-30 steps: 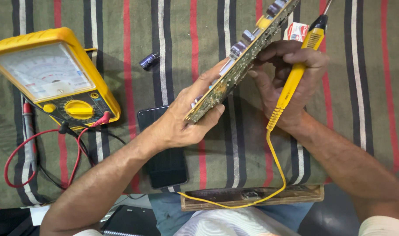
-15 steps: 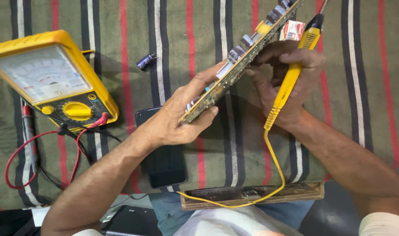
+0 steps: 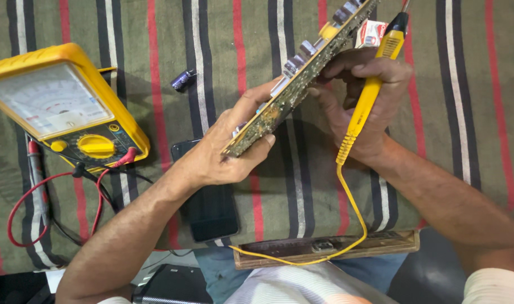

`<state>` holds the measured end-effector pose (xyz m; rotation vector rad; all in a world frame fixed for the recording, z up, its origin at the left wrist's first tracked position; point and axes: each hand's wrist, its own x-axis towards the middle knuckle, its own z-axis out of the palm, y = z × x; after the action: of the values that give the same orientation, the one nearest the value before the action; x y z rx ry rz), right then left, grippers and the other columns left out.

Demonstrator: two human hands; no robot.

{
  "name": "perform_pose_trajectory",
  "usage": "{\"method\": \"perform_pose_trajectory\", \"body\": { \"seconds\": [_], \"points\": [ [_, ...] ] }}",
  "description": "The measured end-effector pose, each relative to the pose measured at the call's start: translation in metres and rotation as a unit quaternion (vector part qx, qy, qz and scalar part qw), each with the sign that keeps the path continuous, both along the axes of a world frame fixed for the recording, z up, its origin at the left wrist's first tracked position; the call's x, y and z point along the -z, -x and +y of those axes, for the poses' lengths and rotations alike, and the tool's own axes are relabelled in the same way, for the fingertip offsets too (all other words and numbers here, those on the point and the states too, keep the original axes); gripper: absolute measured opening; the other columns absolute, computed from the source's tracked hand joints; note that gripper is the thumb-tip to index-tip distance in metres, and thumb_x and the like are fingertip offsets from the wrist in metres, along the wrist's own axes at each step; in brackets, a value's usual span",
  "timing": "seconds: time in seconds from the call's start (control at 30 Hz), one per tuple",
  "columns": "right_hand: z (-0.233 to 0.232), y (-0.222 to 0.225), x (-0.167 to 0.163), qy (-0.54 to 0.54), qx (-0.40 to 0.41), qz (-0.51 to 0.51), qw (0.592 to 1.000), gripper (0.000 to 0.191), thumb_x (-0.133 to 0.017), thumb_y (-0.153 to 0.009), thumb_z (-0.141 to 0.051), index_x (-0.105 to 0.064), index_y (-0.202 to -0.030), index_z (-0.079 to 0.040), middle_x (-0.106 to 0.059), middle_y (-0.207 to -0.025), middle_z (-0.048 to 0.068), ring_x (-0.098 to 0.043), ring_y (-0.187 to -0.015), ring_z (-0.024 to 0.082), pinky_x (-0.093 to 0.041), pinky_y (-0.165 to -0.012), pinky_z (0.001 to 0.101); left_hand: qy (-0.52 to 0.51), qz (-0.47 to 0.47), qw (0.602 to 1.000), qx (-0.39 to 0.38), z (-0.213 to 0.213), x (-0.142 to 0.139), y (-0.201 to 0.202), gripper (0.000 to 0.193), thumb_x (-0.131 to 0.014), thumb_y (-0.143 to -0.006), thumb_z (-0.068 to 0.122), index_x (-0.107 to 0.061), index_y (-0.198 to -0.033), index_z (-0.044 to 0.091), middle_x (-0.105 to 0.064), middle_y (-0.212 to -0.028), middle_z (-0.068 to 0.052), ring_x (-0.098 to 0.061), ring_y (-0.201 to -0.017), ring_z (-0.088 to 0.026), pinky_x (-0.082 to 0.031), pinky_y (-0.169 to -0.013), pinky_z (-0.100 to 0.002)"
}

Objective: The person uses a soldering iron to reflow solder joints on a circuit board, focusing on the backside of a capacitor. They flip the board to inspect both sides and then use a multimeter to test the component.

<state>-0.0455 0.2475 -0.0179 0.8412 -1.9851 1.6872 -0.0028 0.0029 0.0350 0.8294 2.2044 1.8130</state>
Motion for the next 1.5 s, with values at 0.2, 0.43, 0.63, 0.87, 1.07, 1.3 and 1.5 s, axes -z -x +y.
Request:
{"method": "perform_pose_trajectory", "body": {
  "seconds": [0.2, 0.43, 0.63, 0.87, 1.07, 1.3, 1.5],
  "points": [
    [-0.001, 0.002, -0.004, -0.032, 0.018, 0.022, 0.999, 0.059, -0.080, -0.103, 0.003, -0.030, -0.130, -0.013, -0.060, -0.116, 0.014, -0.067, -0.095, 0.014, -0.055, -0.072, 0.0176, 0.046, -0.153, 0.987, -0.021, 0.000, -0.001, -0.001, 0.074, -0.054, -0.090, -0.001, -0.032, -0.160, 0.005, -0.066, -0.113, -0.013, -0.064, -0.094, -0.017, -0.053, -0.091, -0.030],
    [-0.001, -0.002, -0.003, -0.001, 0.009, 0.016, 1.000, 0.044, -0.070, -0.111, 0.000, -0.032, -0.130, -0.011, -0.059, -0.118, 0.016, -0.069, -0.100, 0.020, -0.061, -0.082, 0.0255, -0.013, 0.034, 0.999, -0.035, -0.003, 0.012, -0.005, 0.056, -0.058, -0.099, -0.005, -0.044, -0.152, 0.001, -0.059, -0.138, -0.016, -0.060, -0.124, -0.025, -0.046, -0.113, -0.033],
    [0.073, -0.014, -0.010, 0.086, 0.053, -0.105, 0.989, 0.048, -0.053, -0.116, -0.050, -0.035, -0.140, -0.012, -0.062, -0.113, 0.013, -0.067, -0.093, 0.023, -0.064, -0.079, 0.0347, 0.032, 0.072, 0.996, -0.038, -0.004, 0.020, -0.006, 0.049, -0.059, -0.092, -0.004, -0.049, -0.140, -0.003, -0.058, -0.134, -0.022, -0.060, -0.125, -0.036, -0.046, -0.107, -0.037],
    [0.185, -0.077, 0.014, 0.279, 0.101, -0.252, 0.921, 0.080, -0.050, -0.099, -0.070, -0.047, -0.144, -0.004, -0.062, -0.102, 0.011, -0.064, -0.086, 0.025, -0.054, -0.069, 0.0349, 0.065, 0.101, 0.988, -0.100, -0.007, 0.044, -0.024, 0.034, -0.071, -0.095, 0.003, -0.061, -0.127, 0.002, -0.070, -0.119, -0.011, -0.069, -0.112, -0.025, -0.053, -0.100, -0.033],
    [0.202, -0.085, 0.036, 0.353, 0.164, -0.325, 0.862, 0.050, -0.060, -0.112, -0.048, -0.063, -0.123, 0.001, -0.067, -0.099, 0.013, -0.066, -0.089, 0.026, -0.051, -0.079, 0.0343, 0.148, 0.197, 0.966, -0.076, -0.014, 0.056, -0.027, 0.024, -0.076, -0.092, 0.005, -0.069, -0.115, -0.001, -0.073, -0.115, -0.010, -0.071, -0.110, -0.023, -0.054, -0.098, -0.036],
    [0.202, -0.081, 0.028, 0.359, 0.144, -0.352, 0.852, 0.033, -0.061, -0.113, -0.032, -0.064, -0.118, 0.000, -0.071, -0.103, 0.013, -0.068, -0.091, 0.025, -0.052, -0.082, 0.0339, 0.117, 0.185, 0.970, -0.106, -0.005, 0.049, -0.026, 0.029, -0.074, -0.092, 0.003, -0.066, -0.120, -0.002, -0.071, -0.119, -0.014, -0.069, -0.116, -0.027, -0.053, -0.106, -0.039],
    [0.202, -0.084, 0.029, 0.321, 0.159, -0.340, 0.870, 0.033, -0.062, -0.111, -0.026, -0.066, -0.124, 0.004, -0.071, -0.107, 0.015, -0.070, -0.096, 0.027, -0.059, -0.091, 0.0366, 0.037, 0.111, 0.986, -0.115, 0.000, 0.049, -0.027, 0.034, -0.072, -0.094, 0.000, -0.063, -0.126, -0.005, -0.071, -0.121, -0.012, -0.069, -0.118, -0.025, -0.052, -0.108, -0.035]
  ]
}}
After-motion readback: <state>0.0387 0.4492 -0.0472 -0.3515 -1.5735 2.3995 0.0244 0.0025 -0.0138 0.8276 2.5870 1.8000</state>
